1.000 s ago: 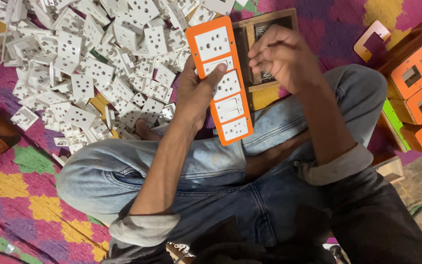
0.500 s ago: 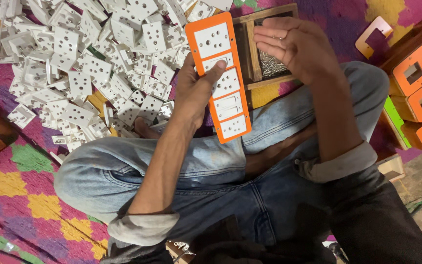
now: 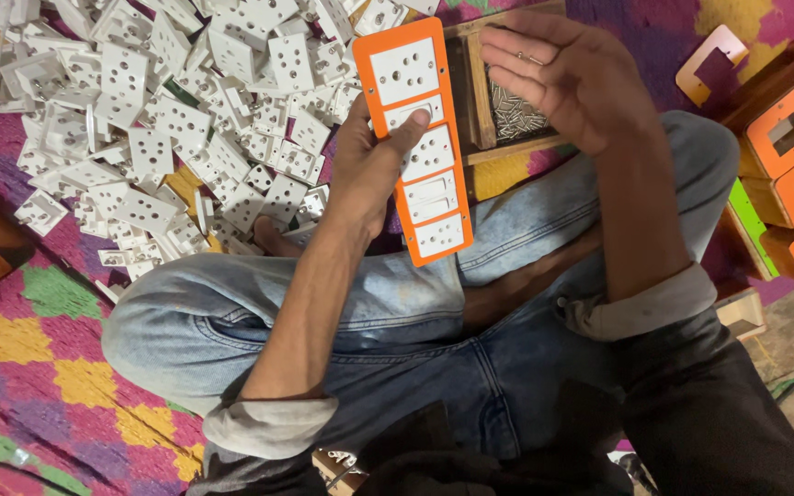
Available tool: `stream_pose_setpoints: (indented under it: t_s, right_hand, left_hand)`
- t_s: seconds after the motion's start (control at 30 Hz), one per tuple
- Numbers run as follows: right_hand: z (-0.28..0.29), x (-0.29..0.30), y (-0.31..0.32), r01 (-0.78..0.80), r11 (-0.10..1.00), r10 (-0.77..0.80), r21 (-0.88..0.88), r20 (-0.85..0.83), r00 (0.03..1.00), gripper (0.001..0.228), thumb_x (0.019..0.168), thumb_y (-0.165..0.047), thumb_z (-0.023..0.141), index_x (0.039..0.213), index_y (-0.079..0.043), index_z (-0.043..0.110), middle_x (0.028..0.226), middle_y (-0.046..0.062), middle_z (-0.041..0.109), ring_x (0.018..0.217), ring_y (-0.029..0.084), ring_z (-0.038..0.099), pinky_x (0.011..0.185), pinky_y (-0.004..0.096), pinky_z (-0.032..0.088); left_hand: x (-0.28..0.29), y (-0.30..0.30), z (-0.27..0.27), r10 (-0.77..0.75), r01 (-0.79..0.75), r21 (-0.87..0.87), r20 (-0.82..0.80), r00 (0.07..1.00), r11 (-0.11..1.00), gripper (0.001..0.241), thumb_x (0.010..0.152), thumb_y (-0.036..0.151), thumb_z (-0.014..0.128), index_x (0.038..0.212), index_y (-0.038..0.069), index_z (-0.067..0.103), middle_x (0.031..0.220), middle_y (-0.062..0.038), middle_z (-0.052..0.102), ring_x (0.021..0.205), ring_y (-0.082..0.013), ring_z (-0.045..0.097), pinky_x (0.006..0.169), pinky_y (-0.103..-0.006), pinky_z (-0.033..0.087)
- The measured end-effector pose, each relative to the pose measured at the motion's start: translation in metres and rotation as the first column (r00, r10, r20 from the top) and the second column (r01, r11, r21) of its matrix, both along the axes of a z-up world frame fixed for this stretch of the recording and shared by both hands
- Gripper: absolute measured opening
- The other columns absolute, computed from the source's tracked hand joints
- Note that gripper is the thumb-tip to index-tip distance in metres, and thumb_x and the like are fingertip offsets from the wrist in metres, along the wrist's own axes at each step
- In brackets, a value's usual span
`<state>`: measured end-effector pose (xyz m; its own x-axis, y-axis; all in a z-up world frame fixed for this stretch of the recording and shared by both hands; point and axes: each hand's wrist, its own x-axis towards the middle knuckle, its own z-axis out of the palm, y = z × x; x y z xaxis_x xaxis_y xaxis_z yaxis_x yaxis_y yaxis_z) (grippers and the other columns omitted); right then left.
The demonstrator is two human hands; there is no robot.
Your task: The person sits on the floor and assembles electrical sockets by inserting white plastic socket units into an orange multi-socket frame. They repeatedly pick up small metal pins from a wooden box and insert them into the back of the socket units to secure them in place.
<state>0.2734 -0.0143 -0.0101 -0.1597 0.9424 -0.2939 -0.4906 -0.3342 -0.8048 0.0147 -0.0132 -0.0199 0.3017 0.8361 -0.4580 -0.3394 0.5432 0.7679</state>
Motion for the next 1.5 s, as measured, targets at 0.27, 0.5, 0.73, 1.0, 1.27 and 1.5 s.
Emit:
stream_pose_setpoints:
  t_s: [0.27, 0.5, 0.73, 1.0, 1.27, 1.5]
  right_hand:
    - [-0.01, 0.002, -0.003, -0.007, 0.992, -0.001, 0.126, 0.064, 0.998, 0.042, 0.101, 0.016, 0.032, 0.139, 0.011, 0.052, 0.149, 0.032, 0.054, 0.148, 0.038, 0.053, 0.126, 0.044, 0.04]
    - [-0.013, 0.003, -0.003, 0.088, 0.994, -0.09, 0.068, 0.022, 0.996, 0.028, 0.113, 0.003, 0.045, 0.138, 0.01, 0.056, 0.141, 0.023, 0.062, 0.137, 0.031, 0.062, 0.122, 0.039, 0.045]
    - [-0.018, 0.003, -0.001, 0.153, 0.988, -0.155, 0.037, 0.065, 0.986, 0.024, 0.111, 0.002, 0.056, 0.133, 0.008, 0.062, 0.127, 0.017, 0.07, 0.121, 0.023, 0.071, 0.111, 0.032, 0.056]
    - [-0.017, -0.006, -0.005, 0.063, 0.998, -0.065, 0.014, 0.252, 0.965, 0.01, 0.105, -0.005, 0.067, 0.115, -0.005, 0.063, 0.108, 0.012, 0.075, 0.099, 0.017, 0.076, 0.09, 0.029, 0.064]
    - [-0.017, -0.043, -0.015, -0.103, 0.994, 0.071, 0.047, 0.449, 0.89, 0.019, 0.102, -0.015, 0.07, 0.11, 0.002, 0.073, 0.092, 0.01, 0.076, 0.078, 0.013, 0.074, 0.072, 0.027, 0.064]
    - [-0.015, -0.052, -0.016, -0.105, 0.986, 0.041, 0.128, 0.426, 0.904, 0.013, 0.102, -0.009, 0.073, 0.106, 0.003, 0.075, 0.089, 0.008, 0.074, 0.075, 0.01, 0.07, 0.068, 0.024, 0.059]
  left_hand:
    - [0.0, 0.0, 0.002, -0.016, 0.016, -0.005, -0.032, 0.999, 1.0, 0.036, 0.095, 0.006, 0.07, 0.129, 0.003, 0.059, 0.117, -0.013, 0.073, 0.101, -0.0183, 0.073, 0.086, -0.0348, 0.065]
    - [0.0, 0.0, -0.002, -0.018, 0.018, 0.018, 0.016, 1.0, 1.0, 0.037, 0.095, 0.005, 0.071, 0.13, 0.002, 0.059, 0.119, -0.012, 0.073, 0.104, -0.0179, 0.073, 0.088, -0.0345, 0.064]
    - [0.0, 0.0, -0.003, -0.026, 0.026, 0.003, -0.019, 0.999, 1.0, 0.037, 0.095, 0.006, 0.071, 0.13, 0.003, 0.06, 0.116, -0.012, 0.073, 0.1, -0.0172, 0.073, 0.085, -0.0338, 0.064]
    - [0.001, -0.002, -0.005, -0.013, 0.01, 0.069, 0.034, 0.999, 0.998, 0.03, 0.098, 0.008, 0.072, 0.126, 0.002, 0.064, 0.112, -0.009, 0.076, 0.094, -0.0142, 0.073, 0.081, -0.0317, 0.063]
    - [0.005, -0.008, -0.003, -0.026, 0.039, 0.103, -0.119, 0.993, 0.994, 0.026, 0.096, 0.012, 0.072, 0.12, 0.002, 0.068, 0.104, -0.007, 0.077, 0.085, -0.0097, 0.071, 0.073, -0.0288, 0.062]
    - [0.008, -0.007, -0.001, -0.038, 0.056, 0.137, -0.126, 0.991, 0.989, 0.027, 0.097, 0.013, 0.072, 0.121, 0.001, 0.068, 0.106, -0.007, 0.077, 0.088, -0.0098, 0.071, 0.077, -0.0289, 0.062]
